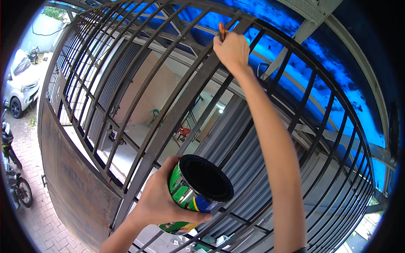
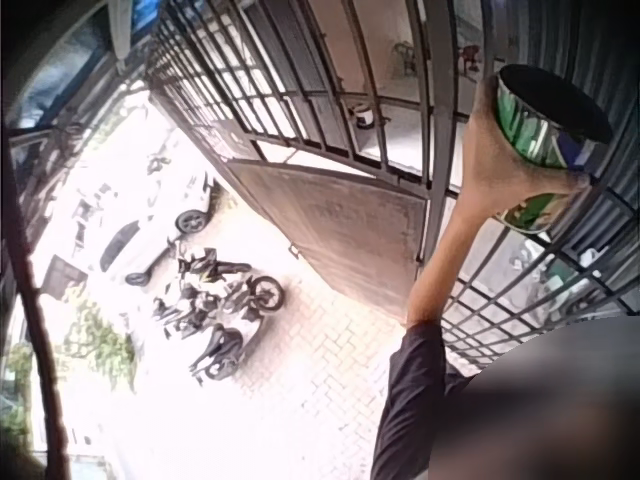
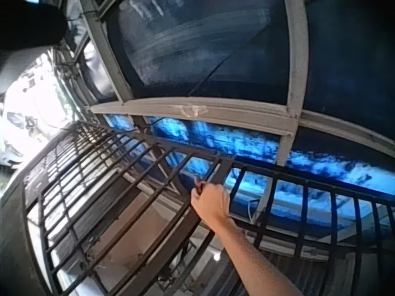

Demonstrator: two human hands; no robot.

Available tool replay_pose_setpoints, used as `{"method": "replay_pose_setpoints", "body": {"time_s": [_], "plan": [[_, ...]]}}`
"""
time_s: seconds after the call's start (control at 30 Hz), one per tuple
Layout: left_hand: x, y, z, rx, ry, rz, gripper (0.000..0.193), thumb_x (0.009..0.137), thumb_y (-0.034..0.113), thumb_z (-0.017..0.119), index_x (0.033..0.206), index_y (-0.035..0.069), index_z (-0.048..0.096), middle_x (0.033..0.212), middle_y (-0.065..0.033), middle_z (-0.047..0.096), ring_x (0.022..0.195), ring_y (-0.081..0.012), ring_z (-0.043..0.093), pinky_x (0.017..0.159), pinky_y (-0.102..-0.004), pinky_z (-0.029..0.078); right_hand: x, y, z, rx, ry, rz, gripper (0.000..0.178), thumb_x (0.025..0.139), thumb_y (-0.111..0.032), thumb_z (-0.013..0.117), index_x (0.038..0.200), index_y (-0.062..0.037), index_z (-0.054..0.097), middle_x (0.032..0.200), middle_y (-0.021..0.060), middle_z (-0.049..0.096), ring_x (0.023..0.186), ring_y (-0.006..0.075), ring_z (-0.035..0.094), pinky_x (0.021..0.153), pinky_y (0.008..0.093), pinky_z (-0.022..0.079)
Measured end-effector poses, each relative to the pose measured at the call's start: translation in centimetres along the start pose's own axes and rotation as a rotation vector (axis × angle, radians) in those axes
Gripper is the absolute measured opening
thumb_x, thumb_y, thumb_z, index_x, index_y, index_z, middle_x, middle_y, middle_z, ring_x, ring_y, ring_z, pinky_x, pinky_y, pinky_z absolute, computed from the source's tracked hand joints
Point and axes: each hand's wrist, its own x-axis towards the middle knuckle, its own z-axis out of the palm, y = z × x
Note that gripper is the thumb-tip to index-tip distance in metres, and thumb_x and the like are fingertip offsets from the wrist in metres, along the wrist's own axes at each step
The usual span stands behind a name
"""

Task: The person paints a metal gate with a paint brush, applying paint from a paint can.

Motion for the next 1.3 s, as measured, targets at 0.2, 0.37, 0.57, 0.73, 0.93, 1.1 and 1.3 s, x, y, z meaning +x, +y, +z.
{"method": "replay_pose_setpoints", "body": {"time_s": [0.2,0.37,0.57,0.73,0.93,1.1,1.3], "plan": [[0.3,0.2,-0.2,0.01,0.004,0.012,0.086,0.04,0.037,0.084,0.108,-0.003,0.049,0.093,-0.0132,0.061,0.085,-0.0221,0.061,0.083,-0.0297,0.044,-1.1,4.3,0.9,0.411,0.441,0.14,0.021,0.071,-0.02,0.055,0.061,-0.0015,0.059,0.051,0.0171,0.055,0.051,0.0353,0.058,0.051,0.0418,0.046],[0.7,0.3,0.3,-0.032,0.005,0.04,0.087,0.04,0.038,0.084,0.108,-0.004,0.048,0.093,-0.0131,0.06,0.085,-0.0222,0.061,0.083,-0.0293,0.044,-0.8,2.2,-2.0,0.178,0.147,0.058,0.023,0.072,-0.022,0.055,0.065,-0.0014,0.062,0.058,0.0215,0.057,0.061,0.0387,0.059,0.061,0.0451,0.047],[0.8,0.0,0.9,-0.015,-0.055,0.005,0.09,0.04,0.039,0.084,0.11,-0.004,0.047,0.095,-0.0138,0.06,0.086,-0.0227,0.061,0.084,-0.0289,0.044,-0.4,2.1,-1.4,0.084,0.156,0.009,0.021,0.073,-0.023,0.055,0.067,-0.0044,0.063,0.061,0.0201,0.059,0.062,0.0394,0.058,0.06,0.0444,0.048],[0.9,-0.1,1.2,-0.014,-0.06,-0.005,0.089,0.041,0.039,0.084,0.109,-0.004,0.047,0.095,-0.0141,0.059,0.087,-0.023,0.06,0.084,-0.0291,0.043,-0.3,2.1,-0.5,0.34,0.421,0.0,0.024,0.072,-0.022,0.054,0.062,-0.0014,0.059,0.052,0.0188,0.054,0.053,0.037,0.057,0.053,0.0423,0.046],[1.0,-0.6,1.6,-0.07,-0.052,0.002,0.089,0.041,0.038,0.084,0.11,-0.005,0.047,0.097,-0.0143,0.059,0.088,-0.0227,0.06,0.085,-0.0293,0.043,-2.0,3.8,-0.9,0.242,0.181,0.044,0.024,0.072,-0.021,0.055,0.06,-0.0011,0.058,0.053,0.0183,0.056,0.054,0.0369,0.057,0.055,0.042,0.046],[1.1,-0.7,1.8,-0.043,-0.078,-0.009,0.089,0.042,0.036,0.084,0.111,-0.005,0.046,0.097,-0.0138,0.059,0.09,-0.0223,0.06,0.085,-0.0296,0.043,-0.8,3.2,-2.9,0.254,0.094,0.08,0.023,0.072,-0.024,0.055,0.067,-0.0025,0.062,0.061,0.021,0.059,0.063,0.0387,0.059,0.063,0.0431,0.048],[0.5,-1.0,1.8,-0.023,-0.076,-0.03,0.09,0.042,0.035,0.084,0.113,-0.004,0.045,0.097,-0.0141,0.06,0.089,-0.0237,0.06,0.086,-0.0304,0.043,0.8,2.1,-2.7,0.012,0.083,-0.088,0.022,0.072,-0.026,0.054,0.072,-0.0063,0.065,0.067,0.0217,0.06,0.07,0.0401,0.06,0.067,0.0454,0.049]]}}
